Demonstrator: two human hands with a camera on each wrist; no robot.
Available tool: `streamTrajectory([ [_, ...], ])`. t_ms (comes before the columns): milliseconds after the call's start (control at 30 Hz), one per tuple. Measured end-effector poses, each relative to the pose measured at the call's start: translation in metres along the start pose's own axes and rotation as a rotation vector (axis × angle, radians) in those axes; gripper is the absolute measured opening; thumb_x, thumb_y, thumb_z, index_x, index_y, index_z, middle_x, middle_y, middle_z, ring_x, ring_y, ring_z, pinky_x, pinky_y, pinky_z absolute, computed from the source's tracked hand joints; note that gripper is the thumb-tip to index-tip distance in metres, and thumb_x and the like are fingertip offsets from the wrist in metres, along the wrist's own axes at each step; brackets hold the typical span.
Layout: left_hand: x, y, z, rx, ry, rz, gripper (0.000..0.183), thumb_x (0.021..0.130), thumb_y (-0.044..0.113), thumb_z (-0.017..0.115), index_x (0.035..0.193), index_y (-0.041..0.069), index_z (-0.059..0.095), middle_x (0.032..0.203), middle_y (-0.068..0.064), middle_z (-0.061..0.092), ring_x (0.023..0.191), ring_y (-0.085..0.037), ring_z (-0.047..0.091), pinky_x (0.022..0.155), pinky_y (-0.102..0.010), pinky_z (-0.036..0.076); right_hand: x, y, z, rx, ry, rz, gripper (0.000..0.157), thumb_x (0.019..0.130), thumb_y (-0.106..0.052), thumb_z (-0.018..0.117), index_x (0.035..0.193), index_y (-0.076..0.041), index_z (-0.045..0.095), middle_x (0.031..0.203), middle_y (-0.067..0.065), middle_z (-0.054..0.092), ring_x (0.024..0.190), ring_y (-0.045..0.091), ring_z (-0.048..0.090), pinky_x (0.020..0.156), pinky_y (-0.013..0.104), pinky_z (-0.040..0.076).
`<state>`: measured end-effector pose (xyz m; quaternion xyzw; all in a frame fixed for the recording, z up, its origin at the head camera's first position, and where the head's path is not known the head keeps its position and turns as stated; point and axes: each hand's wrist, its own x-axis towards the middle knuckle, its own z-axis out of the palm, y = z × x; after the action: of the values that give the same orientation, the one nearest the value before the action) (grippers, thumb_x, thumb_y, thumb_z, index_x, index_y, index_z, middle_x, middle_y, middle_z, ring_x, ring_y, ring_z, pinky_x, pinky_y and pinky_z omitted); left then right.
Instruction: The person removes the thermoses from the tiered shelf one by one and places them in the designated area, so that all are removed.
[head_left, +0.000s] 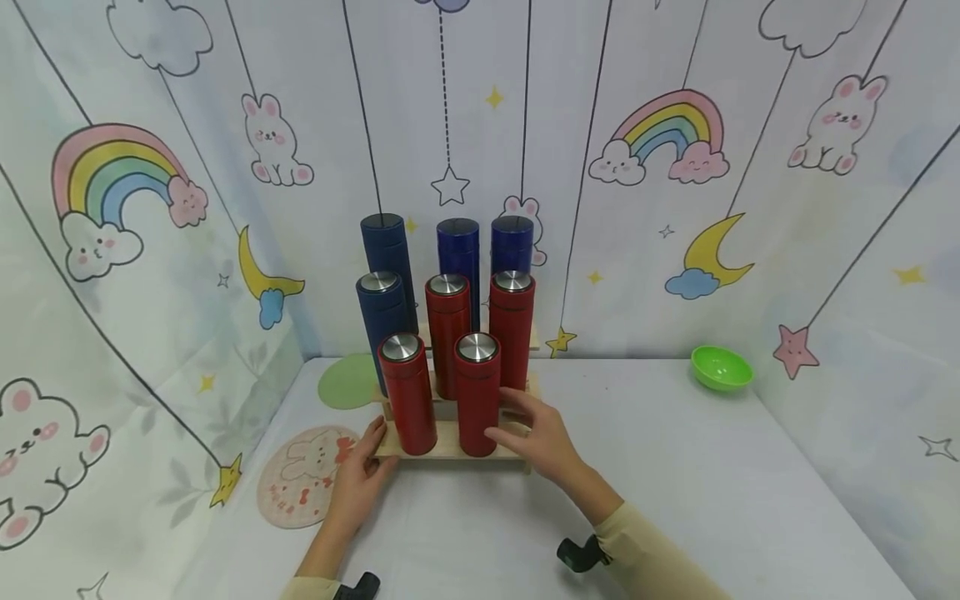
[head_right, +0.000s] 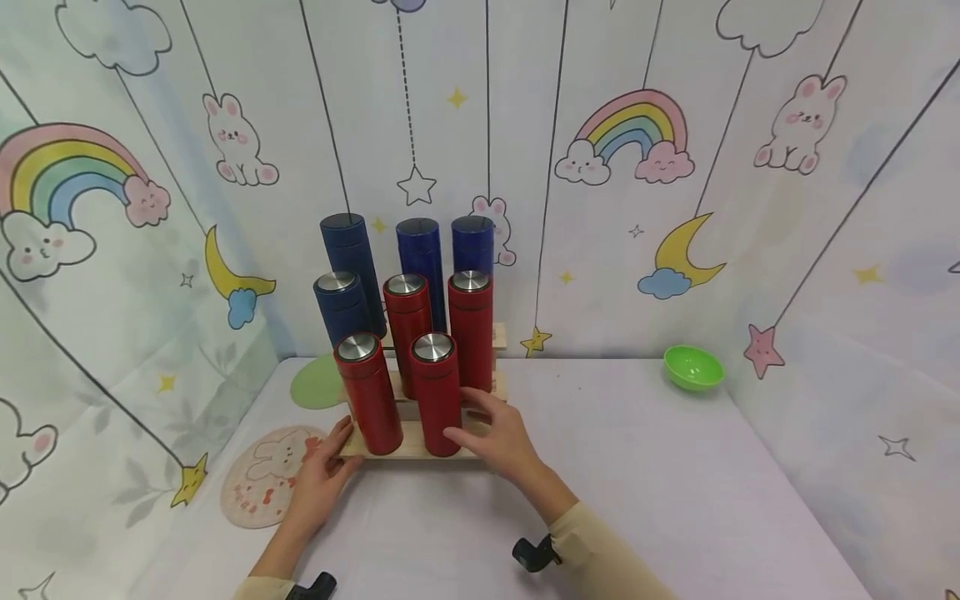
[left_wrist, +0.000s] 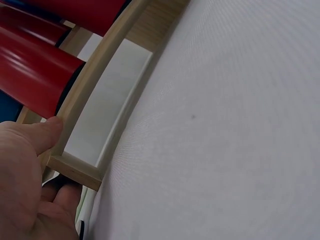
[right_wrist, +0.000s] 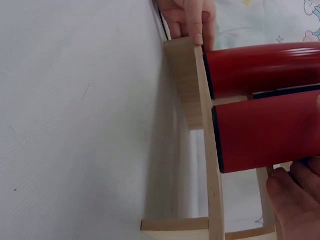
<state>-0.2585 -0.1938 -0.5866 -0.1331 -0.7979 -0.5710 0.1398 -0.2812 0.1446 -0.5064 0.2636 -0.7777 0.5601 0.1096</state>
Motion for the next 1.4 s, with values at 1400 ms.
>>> streamTrajectory([
  [1400,-0.002,-0.007,0.002,0.073,0.021,0.049,0.054,0.105,0.008,0.072,0.157,0.002,0.056,0.169,-0.018,0.042,0.156,-0.042,0.037,0.107,-0.006,0.035,0.007,0.003,0.015,0.043,0.056,0.082,0.065,0.089,-0.024,0.093,0.148,-0.017,0.066,0.136,0.002,0.074,0.122,0.026,0.072,0.099,0.052,0.061],
])
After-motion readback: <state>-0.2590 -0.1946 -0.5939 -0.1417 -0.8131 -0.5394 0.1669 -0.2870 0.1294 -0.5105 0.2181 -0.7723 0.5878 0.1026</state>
